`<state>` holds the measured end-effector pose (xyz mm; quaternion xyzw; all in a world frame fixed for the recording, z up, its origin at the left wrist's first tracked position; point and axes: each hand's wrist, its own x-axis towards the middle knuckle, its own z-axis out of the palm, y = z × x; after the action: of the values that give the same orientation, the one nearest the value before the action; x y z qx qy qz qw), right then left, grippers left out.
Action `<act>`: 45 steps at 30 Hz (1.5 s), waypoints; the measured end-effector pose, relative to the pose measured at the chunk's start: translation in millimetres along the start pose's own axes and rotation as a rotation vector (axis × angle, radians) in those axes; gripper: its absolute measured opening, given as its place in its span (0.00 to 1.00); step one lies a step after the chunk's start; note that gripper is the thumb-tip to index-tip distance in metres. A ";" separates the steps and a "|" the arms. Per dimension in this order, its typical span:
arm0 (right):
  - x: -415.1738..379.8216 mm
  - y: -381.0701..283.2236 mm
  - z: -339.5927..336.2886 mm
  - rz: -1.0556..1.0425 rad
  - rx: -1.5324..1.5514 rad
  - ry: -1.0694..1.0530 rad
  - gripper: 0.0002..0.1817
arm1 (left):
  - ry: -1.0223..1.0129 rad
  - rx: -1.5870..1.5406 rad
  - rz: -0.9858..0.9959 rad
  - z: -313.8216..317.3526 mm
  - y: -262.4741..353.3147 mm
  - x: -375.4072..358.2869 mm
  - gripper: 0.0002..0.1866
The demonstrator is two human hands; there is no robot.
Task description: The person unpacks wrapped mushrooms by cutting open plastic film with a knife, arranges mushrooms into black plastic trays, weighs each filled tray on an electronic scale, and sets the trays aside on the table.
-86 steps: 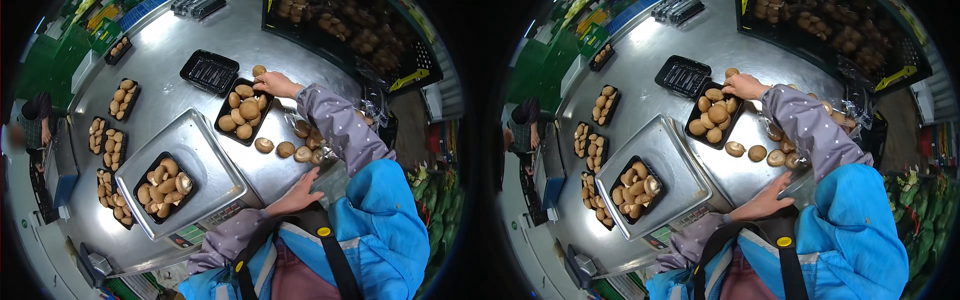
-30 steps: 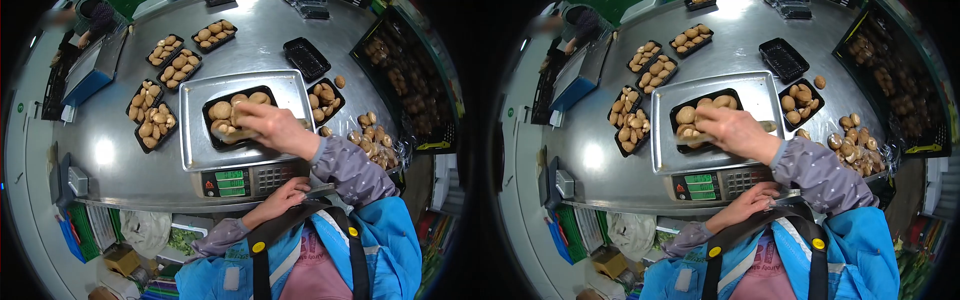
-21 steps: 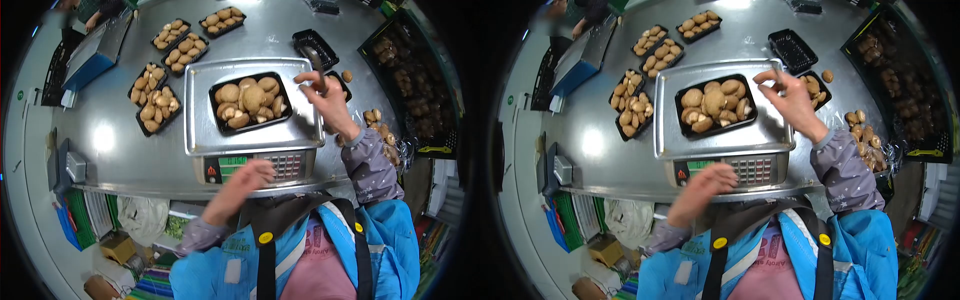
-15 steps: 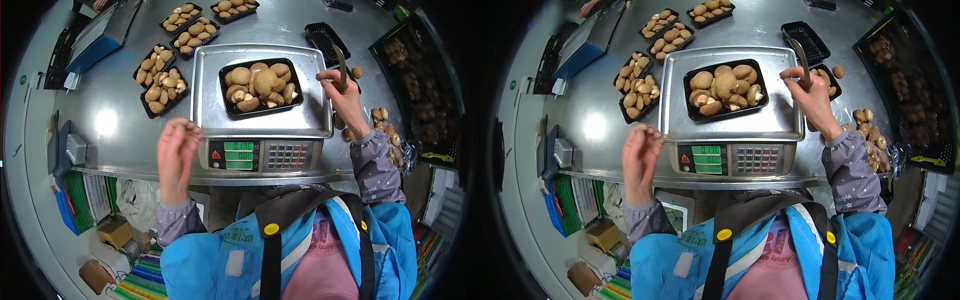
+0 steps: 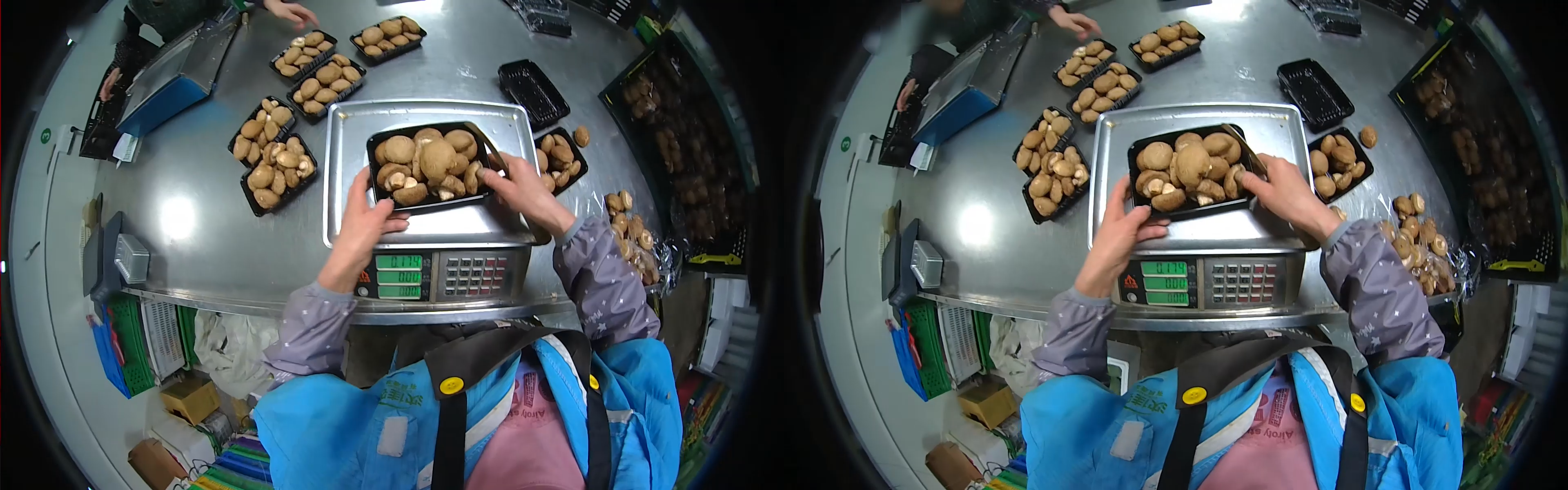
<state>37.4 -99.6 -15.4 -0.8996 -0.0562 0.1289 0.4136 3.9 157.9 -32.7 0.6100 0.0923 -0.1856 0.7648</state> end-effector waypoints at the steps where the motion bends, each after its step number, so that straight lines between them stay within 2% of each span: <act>1: 2.2 6.3 3.1 0.019 0.022 0.000 0.22 | 0.035 -0.032 0.003 3.1 0.4 0.8 0.32; 4: 0.8 -22.4 1.0 0.038 0.047 -0.026 0.22 | 0.139 -0.172 0.045 1.7 12.4 3.3 0.33; 6: 4.9 -38.3 1.0 -0.028 0.078 -0.048 0.23 | 0.128 -0.308 0.062 -20.7 17.6 10.2 0.34; 8: 5.3 -61.4 1.2 -0.024 0.315 -0.098 0.22 | 0.122 -0.435 0.029 -44.5 27.0 15.3 0.35; 10: 9.1 -73.0 2.2 -0.076 0.390 -0.148 0.21 | 0.117 -0.413 0.097 -65.2 37.9 20.0 0.34; 13: 9.9 -83.1 -0.9 -0.080 0.360 -0.192 0.19 | 0.218 -0.367 0.231 -105.4 56.8 32.3 0.35; 17: 12.6 -59.8 -8.7 -0.035 0.355 -0.178 0.16 | 0.484 -0.457 0.288 -194.4 63.2 60.5 0.34; 18: 10.1 -55.5 -13.8 0.012 0.340 -0.148 0.15 | 0.482 -0.465 0.405 -222.1 58.5 68.3 0.35; 20: 5.8 -47.0 -27.0 0.096 0.324 -0.103 0.15 | 0.650 -0.506 0.427 -260.4 61.6 74.3 0.36; 24: -2.0 -17.1 -50.0 0.217 0.344 0.032 0.12 | 0.821 -0.544 0.548 -339.2 44.1 82.6 0.40; 26: -5.5 10.6 -61.0 0.212 0.292 0.083 0.11 | 0.873 -0.502 0.536 -354.6 34.5 80.0 0.35; 27: -8.0 19.7 -65.6 0.215 0.328 0.106 0.10 | 0.954 0.276 0.595 -395.4 9.2 78.2 0.20; 28: -12.6 23.3 -73.7 0.263 0.328 0.109 0.10 | 0.928 1.059 0.623 -431.7 -19.7 80.6 0.14; 30: -19.8 40.3 -84.7 0.267 0.214 0.186 0.10 | 0.905 1.203 0.451 -367.3 13.4 54.3 0.25; 31: -24.3 33.5 -96.4 0.368 0.196 0.148 0.11 | 0.835 1.197 0.400 -386.3 4.2 58.4 0.23; 32: -28.6 45.2 -99.2 0.396 0.222 0.213 0.11 | 0.900 1.243 0.421 -396.6 -3.1 66.3 0.25; 33: -34.1 52.3 -104.4 0.422 0.244 0.246 0.11 | 0.923 1.343 0.244 -387.1 5.7 65.1 0.27; 34: -36.4 58.6 -107.4 0.438 0.270 0.261 0.11 | 0.835 0.717 0.381 -463.5 -36.2 91.1 0.28; 36: -41.7 82.3 -113.5 0.401 0.240 0.259 0.11 | 0.977 1.173 0.126 -402.6 -6.9 77.1 0.30; 37: -44.9 100.2 -115.0 0.361 0.223 0.305 0.12 | 0.977 1.195 0.124 -386.5 2.9 61.2 0.30; 38: -48.9 97.2 -121.9 0.441 0.282 0.260 0.14 | 0.893 1.120 0.129 -370.9 9.1 53.0 0.31; 39: -51.5 102.4 -124.7 0.432 0.251 0.260 0.14 | 0.787 1.041 0.140 -357.9 16.2 55.0 0.32; 40: -57.3 111.4 -128.7 0.436 0.213 0.281 0.14 | 0.756 1.096 0.124 -362.6 17.1 50.5 0.33; 41: -64.3 125.9 -131.2 0.426 0.238 0.297 0.15 | 0.699 1.144 0.162 -392.9 7.8 51.8 0.32; 42: -73.0 138.3 -133.9 0.425 0.258 0.325 0.15 | 0.664 1.107 0.146 -339.5 30.2 40.1 0.29; 43: -78.3 135.1 -138.2 0.422 0.219 0.348 0.16 | 0.563 1.082 0.291 -404.1 4.6 52.2 0.25; 44: -85.4 140.8 -143.0 0.412 0.209 0.362 0.17 | 0.388 1.557 0.693 -425.5 4.9 33.5 0.25; 45: -92.9 158.9 -146.3 0.353 0.207 0.384 0.17 | 0.306 1.523 0.752 -397.3 10.9 67.7 0.25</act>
<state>-12.0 -329.2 -27.4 -0.8563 0.1943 0.0311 0.4775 104.1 532.6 -142.6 0.9649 -0.1636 0.1528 0.1373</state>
